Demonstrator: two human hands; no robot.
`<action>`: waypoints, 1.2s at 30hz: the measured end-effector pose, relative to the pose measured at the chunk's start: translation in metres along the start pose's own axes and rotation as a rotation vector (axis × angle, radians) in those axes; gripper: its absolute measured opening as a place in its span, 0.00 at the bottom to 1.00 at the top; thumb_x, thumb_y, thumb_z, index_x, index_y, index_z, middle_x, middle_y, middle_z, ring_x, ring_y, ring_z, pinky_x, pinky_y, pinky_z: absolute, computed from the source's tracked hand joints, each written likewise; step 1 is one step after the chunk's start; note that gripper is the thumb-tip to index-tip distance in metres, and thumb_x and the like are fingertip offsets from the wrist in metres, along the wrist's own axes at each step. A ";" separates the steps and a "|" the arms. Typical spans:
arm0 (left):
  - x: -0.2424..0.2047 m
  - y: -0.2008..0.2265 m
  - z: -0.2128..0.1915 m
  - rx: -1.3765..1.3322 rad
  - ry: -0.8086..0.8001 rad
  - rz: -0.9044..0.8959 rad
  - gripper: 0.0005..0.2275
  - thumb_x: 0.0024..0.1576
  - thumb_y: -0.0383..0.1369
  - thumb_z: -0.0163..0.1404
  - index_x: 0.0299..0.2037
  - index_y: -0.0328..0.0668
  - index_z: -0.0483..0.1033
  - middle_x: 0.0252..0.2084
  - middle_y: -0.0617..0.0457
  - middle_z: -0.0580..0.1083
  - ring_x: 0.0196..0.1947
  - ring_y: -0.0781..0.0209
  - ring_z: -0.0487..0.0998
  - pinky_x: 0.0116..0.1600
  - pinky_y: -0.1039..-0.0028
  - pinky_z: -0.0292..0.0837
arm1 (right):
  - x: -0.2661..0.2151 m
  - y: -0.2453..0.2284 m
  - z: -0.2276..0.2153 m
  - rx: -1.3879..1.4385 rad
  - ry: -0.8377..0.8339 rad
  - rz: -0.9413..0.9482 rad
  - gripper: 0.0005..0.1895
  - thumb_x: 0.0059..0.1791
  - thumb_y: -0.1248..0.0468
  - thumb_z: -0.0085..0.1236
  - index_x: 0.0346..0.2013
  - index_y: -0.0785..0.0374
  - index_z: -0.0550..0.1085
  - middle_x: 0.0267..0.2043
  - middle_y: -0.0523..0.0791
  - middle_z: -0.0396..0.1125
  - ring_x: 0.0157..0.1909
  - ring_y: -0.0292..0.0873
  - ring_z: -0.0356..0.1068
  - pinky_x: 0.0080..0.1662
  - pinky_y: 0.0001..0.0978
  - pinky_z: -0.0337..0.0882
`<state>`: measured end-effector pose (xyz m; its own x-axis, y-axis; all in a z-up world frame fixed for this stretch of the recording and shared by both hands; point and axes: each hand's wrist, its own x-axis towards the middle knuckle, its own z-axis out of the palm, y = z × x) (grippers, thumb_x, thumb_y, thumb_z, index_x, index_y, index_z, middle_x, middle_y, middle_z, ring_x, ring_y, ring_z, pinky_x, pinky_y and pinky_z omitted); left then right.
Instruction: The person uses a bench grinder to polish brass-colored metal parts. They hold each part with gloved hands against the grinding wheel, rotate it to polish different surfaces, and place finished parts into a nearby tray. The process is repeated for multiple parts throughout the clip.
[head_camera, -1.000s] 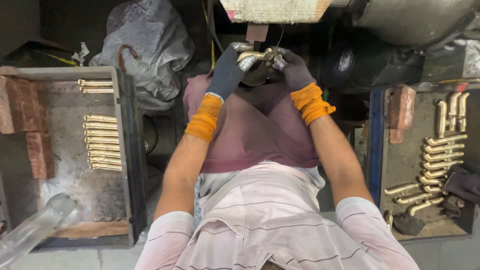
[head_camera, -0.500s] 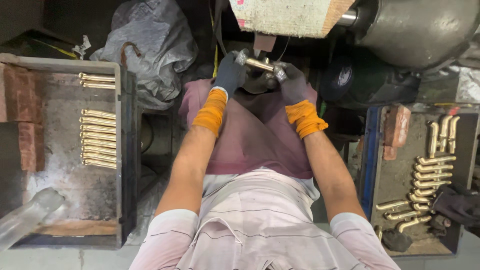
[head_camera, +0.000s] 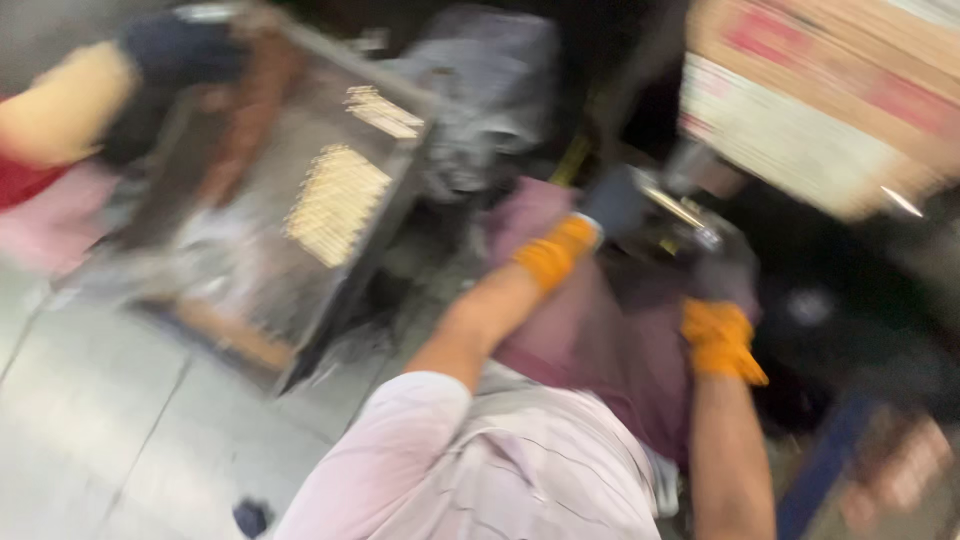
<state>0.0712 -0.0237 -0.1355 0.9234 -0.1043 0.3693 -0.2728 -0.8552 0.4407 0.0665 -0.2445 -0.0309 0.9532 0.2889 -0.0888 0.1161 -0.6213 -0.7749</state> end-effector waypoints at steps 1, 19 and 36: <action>0.003 0.003 0.003 -0.020 0.024 -0.008 0.13 0.50 0.34 0.51 0.43 0.39 0.77 0.39 0.40 0.78 0.41 0.41 0.78 0.50 0.56 0.72 | -0.005 0.012 0.009 0.291 0.090 -0.068 0.13 0.59 0.64 0.50 0.56 0.67 0.75 0.53 0.51 0.73 0.53 0.45 0.73 0.55 0.36 0.71; 0.000 0.045 -0.076 -0.798 0.101 -0.290 0.19 0.62 0.47 0.50 0.57 0.46 0.75 0.56 0.49 0.78 0.58 0.52 0.78 0.62 0.66 0.71 | 0.010 -0.001 0.032 0.634 -0.016 0.118 0.10 0.61 0.67 0.51 0.53 0.71 0.75 0.48 0.47 0.71 0.46 0.39 0.70 0.51 0.32 0.73; 0.013 0.039 -0.076 -0.779 -0.094 -0.746 0.22 0.60 0.52 0.47 0.42 0.38 0.78 0.31 0.45 0.81 0.33 0.50 0.83 0.41 0.62 0.73 | 0.000 -0.005 0.024 0.638 -0.017 0.170 0.10 0.62 0.68 0.46 0.50 0.73 0.73 0.41 0.45 0.68 0.40 0.38 0.68 0.46 0.32 0.73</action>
<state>0.0522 -0.0195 -0.0510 0.9357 0.2419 -0.2567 0.3005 -0.1654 0.9393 0.0597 -0.2237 -0.0416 0.9387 0.2396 -0.2481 -0.2283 -0.1076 -0.9676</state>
